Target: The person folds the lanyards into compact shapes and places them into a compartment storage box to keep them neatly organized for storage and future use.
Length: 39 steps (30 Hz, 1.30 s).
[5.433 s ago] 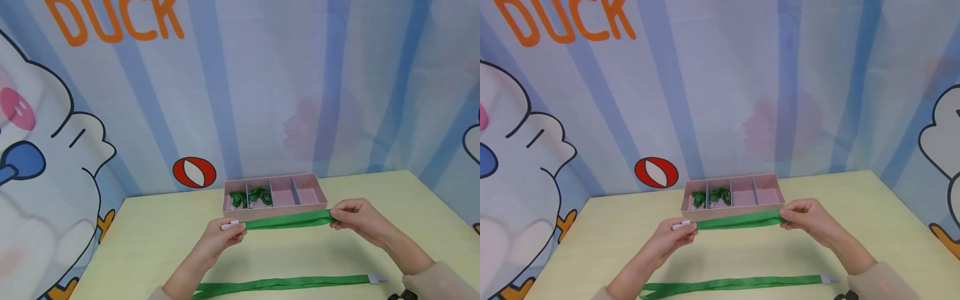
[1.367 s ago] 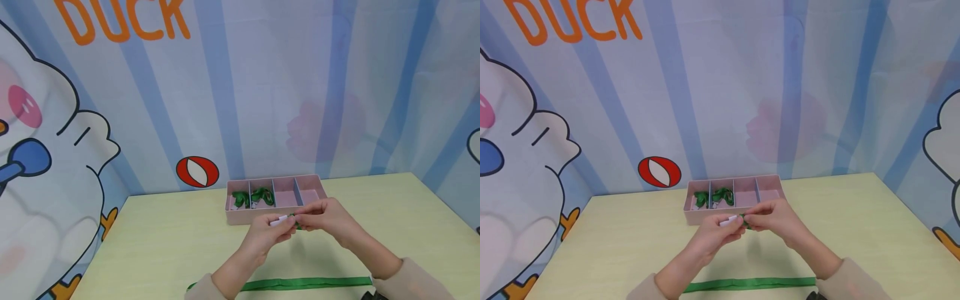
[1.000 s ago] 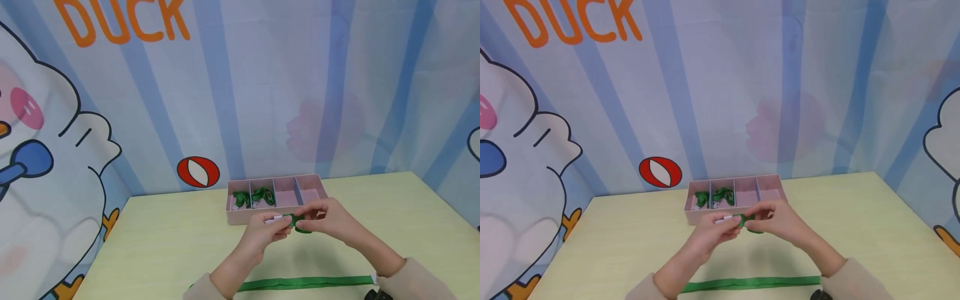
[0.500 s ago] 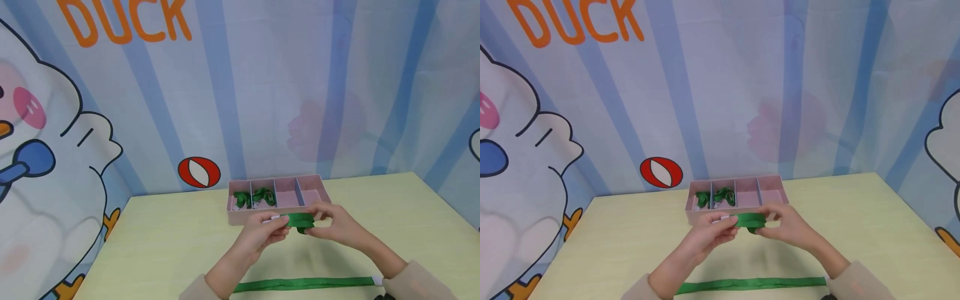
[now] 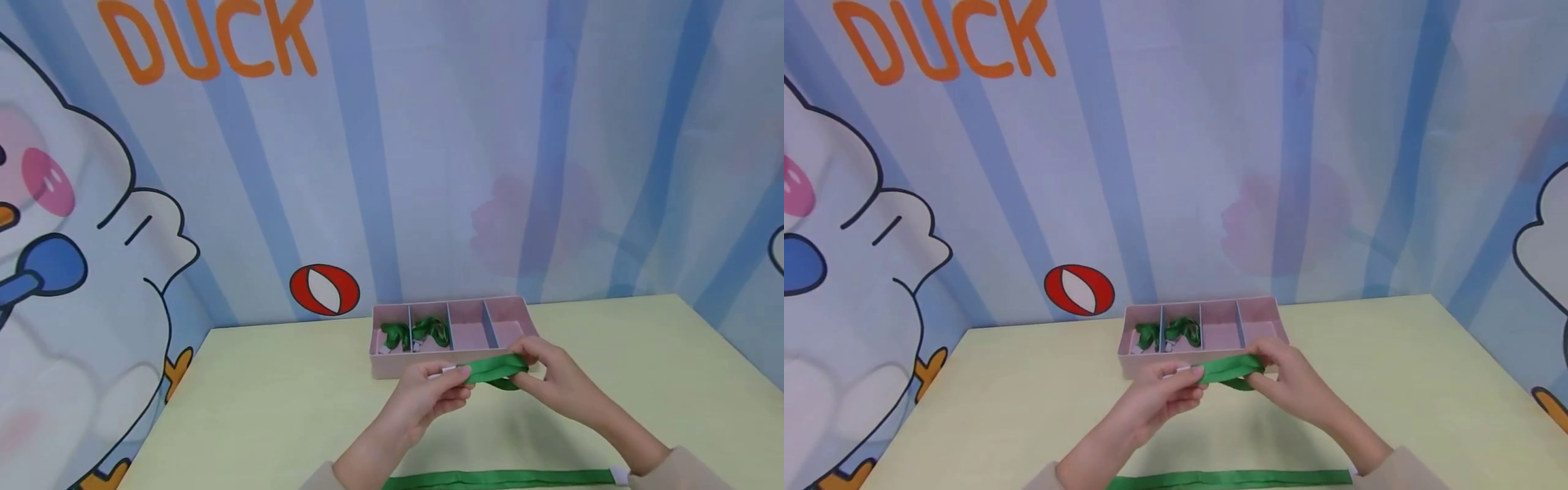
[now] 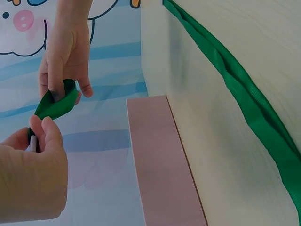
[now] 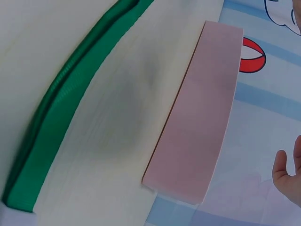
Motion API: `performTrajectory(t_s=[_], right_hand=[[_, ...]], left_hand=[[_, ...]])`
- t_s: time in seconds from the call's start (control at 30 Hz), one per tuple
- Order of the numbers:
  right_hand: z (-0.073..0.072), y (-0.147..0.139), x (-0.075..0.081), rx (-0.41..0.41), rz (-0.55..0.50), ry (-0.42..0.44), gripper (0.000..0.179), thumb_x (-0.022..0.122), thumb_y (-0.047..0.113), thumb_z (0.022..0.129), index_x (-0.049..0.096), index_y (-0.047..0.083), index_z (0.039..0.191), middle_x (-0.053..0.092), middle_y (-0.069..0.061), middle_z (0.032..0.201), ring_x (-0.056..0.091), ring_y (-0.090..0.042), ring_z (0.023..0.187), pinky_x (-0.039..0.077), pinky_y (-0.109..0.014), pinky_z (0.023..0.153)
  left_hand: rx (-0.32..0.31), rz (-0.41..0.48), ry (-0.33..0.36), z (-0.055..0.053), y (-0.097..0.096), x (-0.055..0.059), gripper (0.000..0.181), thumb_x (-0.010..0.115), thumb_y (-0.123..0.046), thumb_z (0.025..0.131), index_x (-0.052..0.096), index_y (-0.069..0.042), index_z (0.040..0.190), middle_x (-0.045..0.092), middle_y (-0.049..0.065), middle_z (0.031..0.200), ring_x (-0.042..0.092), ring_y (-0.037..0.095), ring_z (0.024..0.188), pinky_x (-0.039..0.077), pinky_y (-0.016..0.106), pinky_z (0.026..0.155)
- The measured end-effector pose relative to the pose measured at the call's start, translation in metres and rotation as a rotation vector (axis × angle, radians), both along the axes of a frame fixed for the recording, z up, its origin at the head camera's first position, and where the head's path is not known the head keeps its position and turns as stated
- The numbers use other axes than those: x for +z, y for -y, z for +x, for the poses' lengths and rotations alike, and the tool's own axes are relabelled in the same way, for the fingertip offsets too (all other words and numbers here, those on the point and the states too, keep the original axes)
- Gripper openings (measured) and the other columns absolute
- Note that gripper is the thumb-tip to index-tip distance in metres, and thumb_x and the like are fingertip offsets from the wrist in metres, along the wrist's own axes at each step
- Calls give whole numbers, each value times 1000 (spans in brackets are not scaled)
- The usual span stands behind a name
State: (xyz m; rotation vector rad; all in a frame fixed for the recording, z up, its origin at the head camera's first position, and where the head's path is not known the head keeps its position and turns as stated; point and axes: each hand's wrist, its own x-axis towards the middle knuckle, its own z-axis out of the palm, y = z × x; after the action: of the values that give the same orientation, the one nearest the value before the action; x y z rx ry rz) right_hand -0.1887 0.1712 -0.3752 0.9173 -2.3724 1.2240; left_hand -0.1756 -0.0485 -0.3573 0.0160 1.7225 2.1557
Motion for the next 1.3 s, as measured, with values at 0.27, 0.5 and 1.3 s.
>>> performTrajectory(t_s=[0.27,0.5,1.3], right_hand=[[-2,3,2,-159,-105,-74,30,60,-18,76,58,9,90,59,5,76,53,-6,66,46,-21,60],[-1,11,5,-269,-158,-96,30,65,-19,73,48,3,81,51,2,71,50,-4,63,45,-15,59],[-2,3,12,-57,-96,13,28,62,-15,80,59,10,92,55,-1,84,49,-8,65,46,-23,55]], left_hand=[[-33,46,22,1,-2,-2,11,65,-10,87,67,0,90,66,0,68,63,5,62,54,20,65],[-78,55,74,5,-4,-2,9,64,-10,88,67,-1,89,66,1,69,63,5,61,54,19,63],[-132,-115,-63,-6,9,-3,18,64,-11,88,68,5,97,68,3,76,63,7,67,55,25,73]])
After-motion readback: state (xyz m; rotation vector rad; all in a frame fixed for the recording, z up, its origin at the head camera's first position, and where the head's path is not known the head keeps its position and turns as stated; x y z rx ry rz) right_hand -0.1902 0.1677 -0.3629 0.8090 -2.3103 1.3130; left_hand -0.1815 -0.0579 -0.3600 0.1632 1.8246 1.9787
